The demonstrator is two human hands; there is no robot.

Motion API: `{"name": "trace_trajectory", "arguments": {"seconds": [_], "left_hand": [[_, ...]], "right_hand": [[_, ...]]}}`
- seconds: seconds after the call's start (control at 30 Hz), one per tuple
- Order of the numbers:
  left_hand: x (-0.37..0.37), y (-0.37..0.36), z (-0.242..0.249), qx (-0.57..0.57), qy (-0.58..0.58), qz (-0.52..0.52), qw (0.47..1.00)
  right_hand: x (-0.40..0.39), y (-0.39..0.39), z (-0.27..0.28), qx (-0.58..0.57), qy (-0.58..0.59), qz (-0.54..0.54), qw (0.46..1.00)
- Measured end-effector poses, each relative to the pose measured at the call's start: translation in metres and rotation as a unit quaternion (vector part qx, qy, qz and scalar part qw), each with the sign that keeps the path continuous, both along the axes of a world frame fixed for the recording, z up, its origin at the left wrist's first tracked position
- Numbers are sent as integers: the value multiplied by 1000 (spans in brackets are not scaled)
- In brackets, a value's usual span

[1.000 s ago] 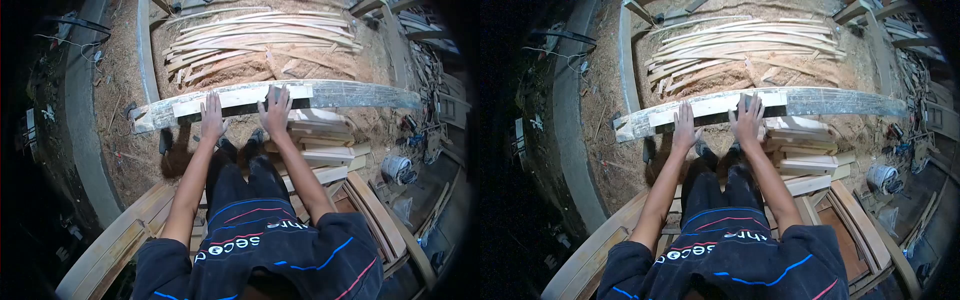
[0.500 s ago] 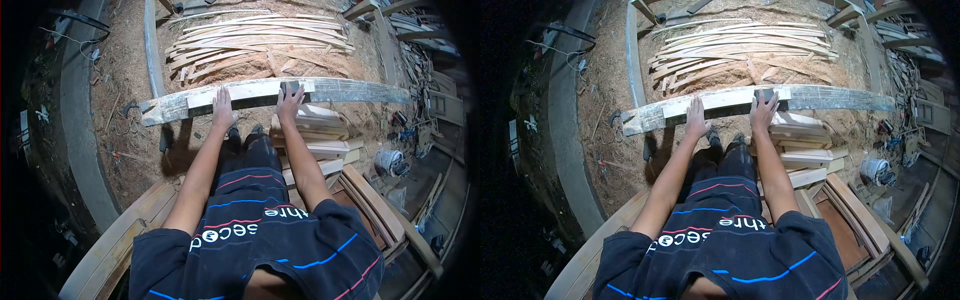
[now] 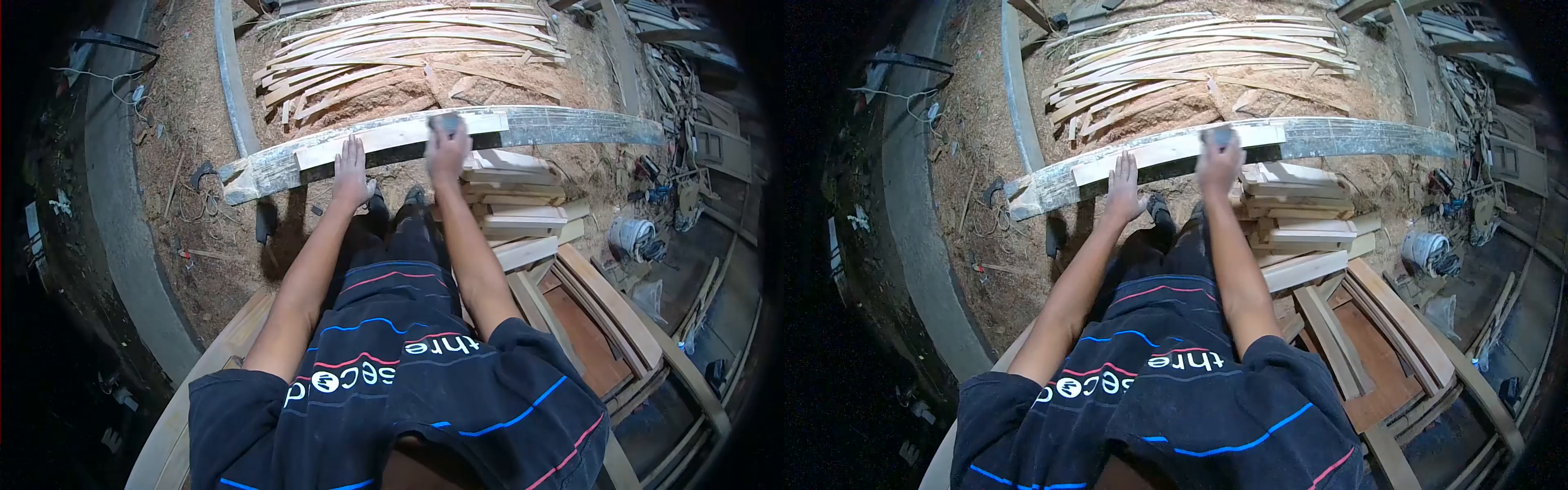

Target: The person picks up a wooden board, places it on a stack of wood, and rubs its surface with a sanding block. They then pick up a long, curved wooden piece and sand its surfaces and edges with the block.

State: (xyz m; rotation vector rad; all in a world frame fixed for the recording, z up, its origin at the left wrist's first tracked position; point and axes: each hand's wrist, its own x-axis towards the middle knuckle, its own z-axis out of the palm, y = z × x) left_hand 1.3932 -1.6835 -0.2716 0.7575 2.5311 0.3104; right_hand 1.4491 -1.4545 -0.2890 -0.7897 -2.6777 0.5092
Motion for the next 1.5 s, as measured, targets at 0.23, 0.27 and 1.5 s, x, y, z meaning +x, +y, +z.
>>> {"name": "trace_trajectory", "arguments": {"seconds": [0.23, 0.27, 1.5], "left_hand": [[3, 7, 5, -18, 4, 15, 1000], [4, 3, 2, -19, 3, 14, 1000], [3, 15, 10, -62, -7, -13, 998]], "right_hand": [[-8, -75, 5, -50, 14, 56, 997], [-5, -96, 5, -36, 13, 95, 995], [7, 17, 9, -46, -17, -95, 994]]}}
